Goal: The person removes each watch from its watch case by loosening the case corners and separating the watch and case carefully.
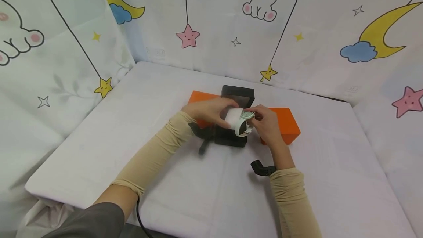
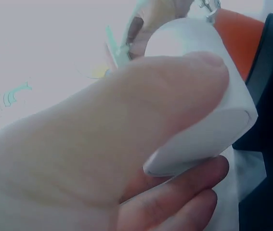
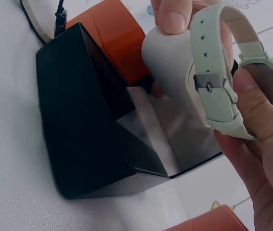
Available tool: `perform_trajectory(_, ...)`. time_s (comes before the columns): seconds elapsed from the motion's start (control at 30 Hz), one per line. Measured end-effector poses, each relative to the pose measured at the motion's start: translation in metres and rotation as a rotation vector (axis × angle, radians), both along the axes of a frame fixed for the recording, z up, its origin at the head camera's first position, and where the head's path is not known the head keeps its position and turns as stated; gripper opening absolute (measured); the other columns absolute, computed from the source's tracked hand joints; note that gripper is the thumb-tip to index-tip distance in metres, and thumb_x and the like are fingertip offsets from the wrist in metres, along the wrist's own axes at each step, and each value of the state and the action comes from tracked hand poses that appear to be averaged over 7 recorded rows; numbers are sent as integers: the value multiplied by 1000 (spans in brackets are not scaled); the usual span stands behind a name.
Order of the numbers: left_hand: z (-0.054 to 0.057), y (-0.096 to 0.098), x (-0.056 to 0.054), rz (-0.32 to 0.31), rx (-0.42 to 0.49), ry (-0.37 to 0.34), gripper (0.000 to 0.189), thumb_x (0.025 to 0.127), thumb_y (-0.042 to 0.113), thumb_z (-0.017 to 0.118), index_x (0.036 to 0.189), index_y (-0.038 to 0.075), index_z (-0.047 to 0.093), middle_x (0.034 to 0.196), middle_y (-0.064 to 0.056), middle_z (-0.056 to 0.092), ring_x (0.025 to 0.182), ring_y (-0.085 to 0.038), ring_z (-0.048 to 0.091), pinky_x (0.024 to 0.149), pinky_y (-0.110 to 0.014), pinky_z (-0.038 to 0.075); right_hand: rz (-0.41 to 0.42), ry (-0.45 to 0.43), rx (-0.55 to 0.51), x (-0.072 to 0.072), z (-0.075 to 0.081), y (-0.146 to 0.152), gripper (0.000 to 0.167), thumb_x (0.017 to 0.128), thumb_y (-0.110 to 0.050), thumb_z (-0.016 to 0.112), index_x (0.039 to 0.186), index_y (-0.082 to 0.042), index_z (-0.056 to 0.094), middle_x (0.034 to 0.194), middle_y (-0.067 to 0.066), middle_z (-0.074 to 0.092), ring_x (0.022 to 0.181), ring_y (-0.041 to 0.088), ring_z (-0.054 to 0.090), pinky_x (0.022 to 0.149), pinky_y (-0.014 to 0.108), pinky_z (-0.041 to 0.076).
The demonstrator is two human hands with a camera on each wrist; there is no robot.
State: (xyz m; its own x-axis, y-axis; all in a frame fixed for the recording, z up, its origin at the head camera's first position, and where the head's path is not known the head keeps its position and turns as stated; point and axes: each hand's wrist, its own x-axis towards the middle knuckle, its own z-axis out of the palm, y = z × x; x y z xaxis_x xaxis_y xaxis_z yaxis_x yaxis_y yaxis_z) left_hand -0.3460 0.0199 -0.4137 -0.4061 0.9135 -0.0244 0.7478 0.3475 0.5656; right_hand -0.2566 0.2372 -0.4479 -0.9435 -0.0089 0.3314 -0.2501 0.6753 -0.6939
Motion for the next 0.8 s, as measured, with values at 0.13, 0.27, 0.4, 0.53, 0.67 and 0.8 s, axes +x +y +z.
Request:
perform_trajectory(0.13,-3,4,1,38,-50,68,65,80,37,74,131,9,45,123,-3,54,103,-13,50,87,-21,44,2,37,-11,0,-1,1,22,85,-1,65,105,-7,72,92,-2,65,80,2,64,73,8,49)
perform_trajectory(0.27,-10,11,6,72,-159,180,66,80,45,72,130,12,46,122,0,54,102,-12,50,90,-23,44,-1,66,-65,-1,-1,2,24,84,2,65,105,-7,72,87,-15,62,79,3,65,72,9,50)
perform_trajectory(0.4,-13,19,14,107,-243,298,65,79,48,70,129,13,49,120,0,54,100,-12,52,92,-26,45,-14,76,-141,0,4,3,28,83,9,62,105,-5,72,86,-22,61,78,-3,63,70,10,50)
perform_trajectory(0.53,-12,23,19,141,-268,352,62,79,49,70,125,12,51,116,-1,58,99,-14,55,93,-29,46,-50,73,-191,6,14,0,30,81,14,57,103,0,71,83,-24,60,74,-4,58,63,10,46)
perform_trajectory(0.67,-13,22,20,151,-274,355,61,79,49,70,122,11,52,109,-2,61,96,-16,57,90,-30,48,-58,69,-233,13,26,-6,28,82,14,52,102,5,69,79,-21,60,68,-4,60,58,12,46)
perform_trajectory(0.8,-15,23,21,155,-280,358,63,78,50,72,122,10,51,111,-3,62,98,-17,59,91,-31,49,-43,73,-264,18,32,-10,26,84,12,51,103,7,68,78,-17,60,68,-4,65,59,13,49)
